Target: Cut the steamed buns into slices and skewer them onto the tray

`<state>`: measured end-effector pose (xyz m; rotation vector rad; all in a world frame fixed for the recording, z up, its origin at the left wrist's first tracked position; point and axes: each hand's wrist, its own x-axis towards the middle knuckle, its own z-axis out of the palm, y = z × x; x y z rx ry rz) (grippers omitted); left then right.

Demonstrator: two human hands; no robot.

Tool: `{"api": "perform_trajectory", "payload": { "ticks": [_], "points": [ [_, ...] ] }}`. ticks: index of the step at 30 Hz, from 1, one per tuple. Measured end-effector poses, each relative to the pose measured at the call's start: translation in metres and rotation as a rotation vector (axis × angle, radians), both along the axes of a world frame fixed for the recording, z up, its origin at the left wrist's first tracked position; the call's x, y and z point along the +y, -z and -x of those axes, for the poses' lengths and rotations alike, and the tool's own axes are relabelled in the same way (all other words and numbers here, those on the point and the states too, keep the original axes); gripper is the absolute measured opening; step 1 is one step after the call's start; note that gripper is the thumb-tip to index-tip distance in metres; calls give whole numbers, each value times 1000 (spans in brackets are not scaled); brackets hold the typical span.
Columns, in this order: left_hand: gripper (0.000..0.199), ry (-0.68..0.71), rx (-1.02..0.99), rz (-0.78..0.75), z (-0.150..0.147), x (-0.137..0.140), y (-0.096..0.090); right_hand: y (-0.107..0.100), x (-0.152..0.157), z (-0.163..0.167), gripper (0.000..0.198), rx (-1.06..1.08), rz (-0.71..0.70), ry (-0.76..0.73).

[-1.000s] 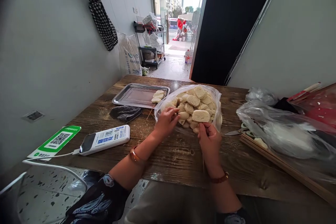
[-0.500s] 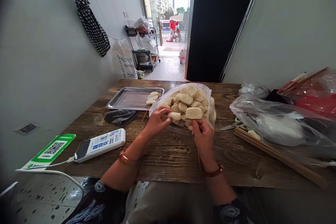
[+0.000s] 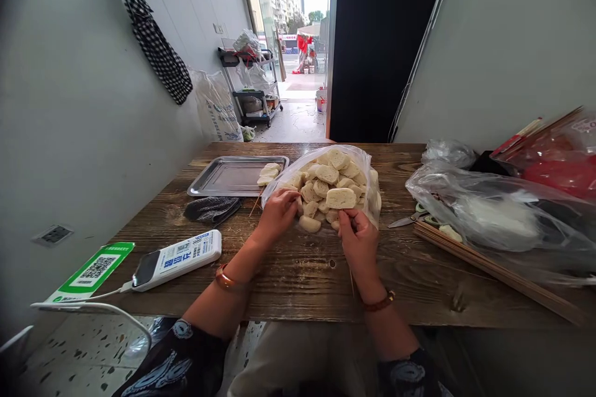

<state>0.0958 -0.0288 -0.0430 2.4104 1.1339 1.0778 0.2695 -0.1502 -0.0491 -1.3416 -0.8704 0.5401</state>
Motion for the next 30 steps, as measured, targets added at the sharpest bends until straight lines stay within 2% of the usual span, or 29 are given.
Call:
{"api": "perform_trajectory", "payload": {
  "ticks": [6, 9, 11, 13, 16, 21, 24, 27, 30],
  "points": [
    [48, 57, 219, -67, 3, 0, 2, 2, 0, 0, 38, 18, -8, -4],
    [32, 50, 231, -85, 6, 0, 0, 4, 0, -1, 38, 3, 7, -2],
    [15, 55, 178, -78, 8, 1, -2, 5, 0, -2, 38, -4, 13, 3],
    [10, 64, 88, -54, 10, 3, -4, 6, 0, -2, 39, -4, 15, -1],
    [16, 80, 24, -22, 12, 5, -5, 6, 1, -2, 39, -2, 17, -7],
    [48, 108, 213, -53, 11, 4, -4, 6, 1, -2, 40, 6, 16, -9],
    [41, 68, 274, -73, 8, 1, -5, 6, 1, -1, 39, 4, 13, -11],
    [23, 58, 191, -42, 7, 0, -6, 5, 1, -1, 38, 11, 1, -19],
    [15, 50, -95, 72, 8, 2, -9, 4, 0, 0, 37, -2, -2, -37]
  ]
}}
